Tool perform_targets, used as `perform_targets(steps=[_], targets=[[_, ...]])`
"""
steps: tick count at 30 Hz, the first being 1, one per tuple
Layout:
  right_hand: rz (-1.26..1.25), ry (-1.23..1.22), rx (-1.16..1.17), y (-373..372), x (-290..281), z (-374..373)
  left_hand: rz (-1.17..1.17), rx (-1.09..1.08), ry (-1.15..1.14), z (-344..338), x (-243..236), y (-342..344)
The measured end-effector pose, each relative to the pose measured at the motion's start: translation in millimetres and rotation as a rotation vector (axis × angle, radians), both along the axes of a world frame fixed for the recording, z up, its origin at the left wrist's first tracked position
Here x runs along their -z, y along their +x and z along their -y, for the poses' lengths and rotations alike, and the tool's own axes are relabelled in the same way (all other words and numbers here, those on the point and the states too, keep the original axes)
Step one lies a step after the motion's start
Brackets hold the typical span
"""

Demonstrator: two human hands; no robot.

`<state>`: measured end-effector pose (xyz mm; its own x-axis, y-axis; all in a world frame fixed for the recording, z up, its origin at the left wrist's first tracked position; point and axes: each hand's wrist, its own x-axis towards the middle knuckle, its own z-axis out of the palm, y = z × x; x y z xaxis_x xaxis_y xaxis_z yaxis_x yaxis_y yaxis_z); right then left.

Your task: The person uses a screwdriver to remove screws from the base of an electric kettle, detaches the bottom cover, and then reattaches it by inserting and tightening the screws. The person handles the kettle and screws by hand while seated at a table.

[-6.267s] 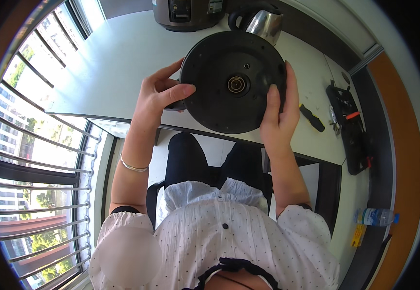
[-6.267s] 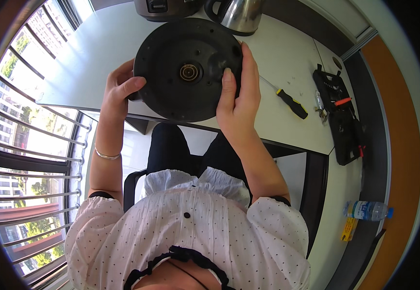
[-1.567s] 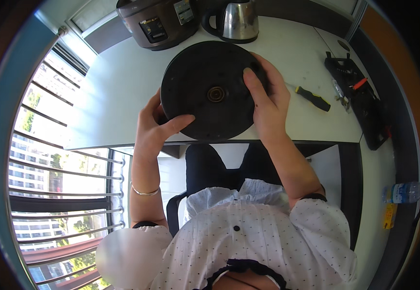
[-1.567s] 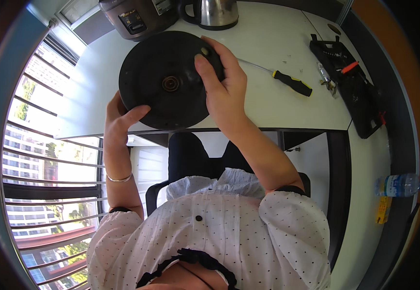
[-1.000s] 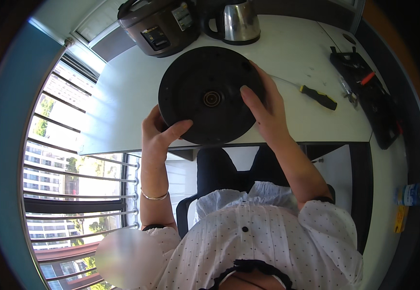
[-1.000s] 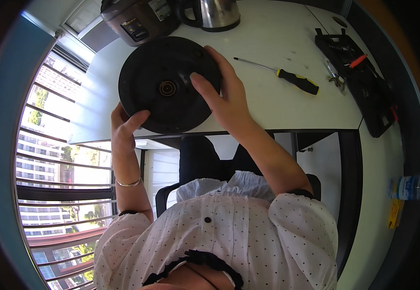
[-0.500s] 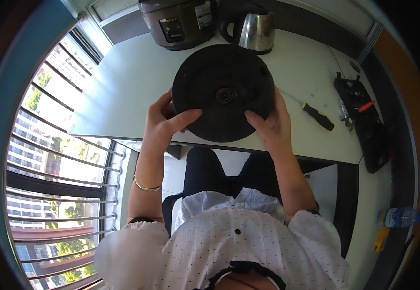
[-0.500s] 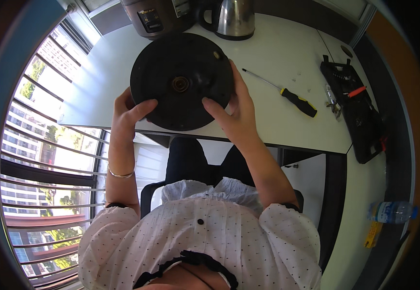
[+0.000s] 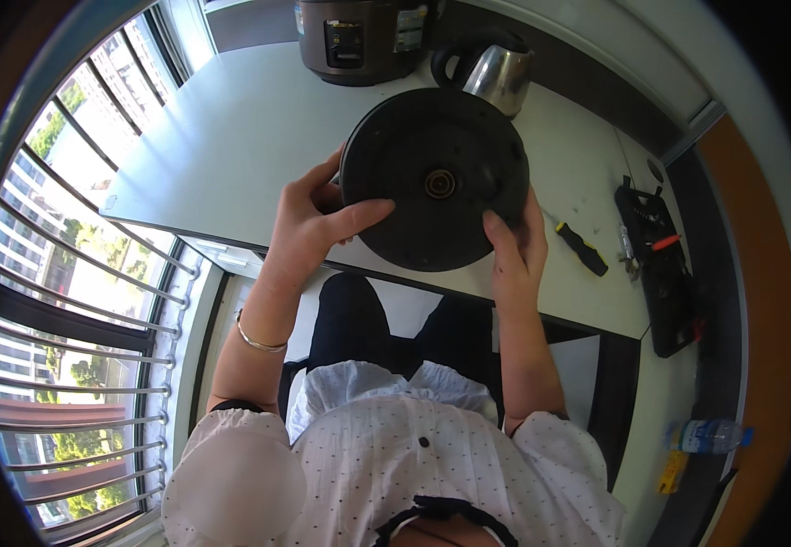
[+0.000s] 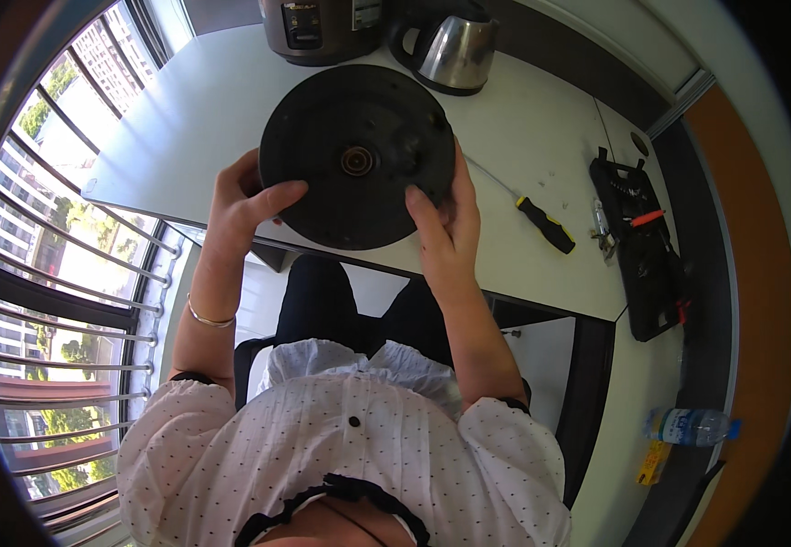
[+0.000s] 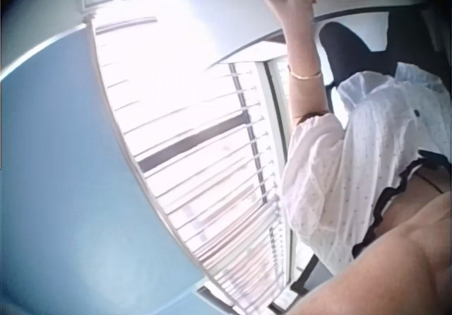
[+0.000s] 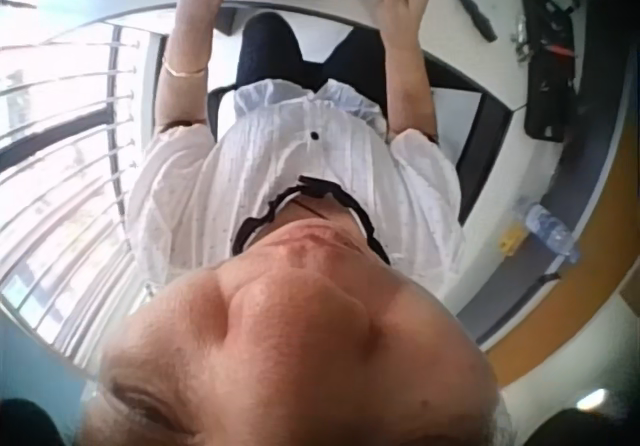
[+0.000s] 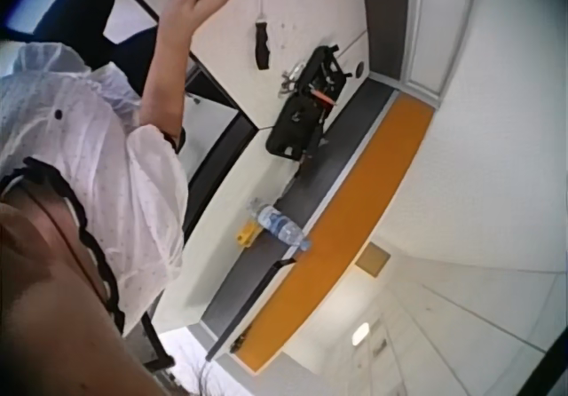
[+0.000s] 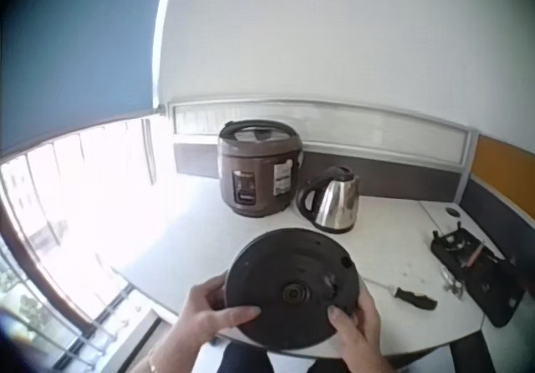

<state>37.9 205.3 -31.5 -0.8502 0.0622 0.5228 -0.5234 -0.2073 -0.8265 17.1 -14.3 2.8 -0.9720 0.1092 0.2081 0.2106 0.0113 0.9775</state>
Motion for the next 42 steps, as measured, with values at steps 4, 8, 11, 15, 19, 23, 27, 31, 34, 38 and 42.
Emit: perform_targets(steps=[4,8,11,15,19,23,27,31,34,38,42], targets=[[0.007,0.012,0.033,1,0,4,0.009,0.010,0.005,4,2,-1],[0.016,0.007,0.055,4,-1,5,0.017,0.031,-0.003,6,4,-4],[0.021,-0.014,0.072,4,0,7,0.026,0.035,-0.004,6,2,-3],[0.052,-0.035,0.103,5,-2,11,0.013,0.055,-0.008,8,0,-1],[0.069,0.004,0.138,1,-14,14,0.039,0.063,-0.033,12,0,-1],[0.005,0.052,0.226,-8,-24,22,0.009,0.080,-0.030,9,1,-1],[-0.052,0.107,0.237,-10,-25,24,0.057,0.093,-0.027,14,-2,-1],[-0.110,0.170,0.239,-14,-24,20,0.029,0.092,-0.023,13,0,-2],[-0.096,0.183,0.236,-13,-27,20,0.019,0.092,-0.031,14,2,-3],[-0.076,0.194,0.228,-11,-30,20,-0.020,0.100,-0.029,14,7,-5],[-0.078,0.202,0.239,-10,-30,20,-0.028,0.100,-0.006,13,8,-4]])
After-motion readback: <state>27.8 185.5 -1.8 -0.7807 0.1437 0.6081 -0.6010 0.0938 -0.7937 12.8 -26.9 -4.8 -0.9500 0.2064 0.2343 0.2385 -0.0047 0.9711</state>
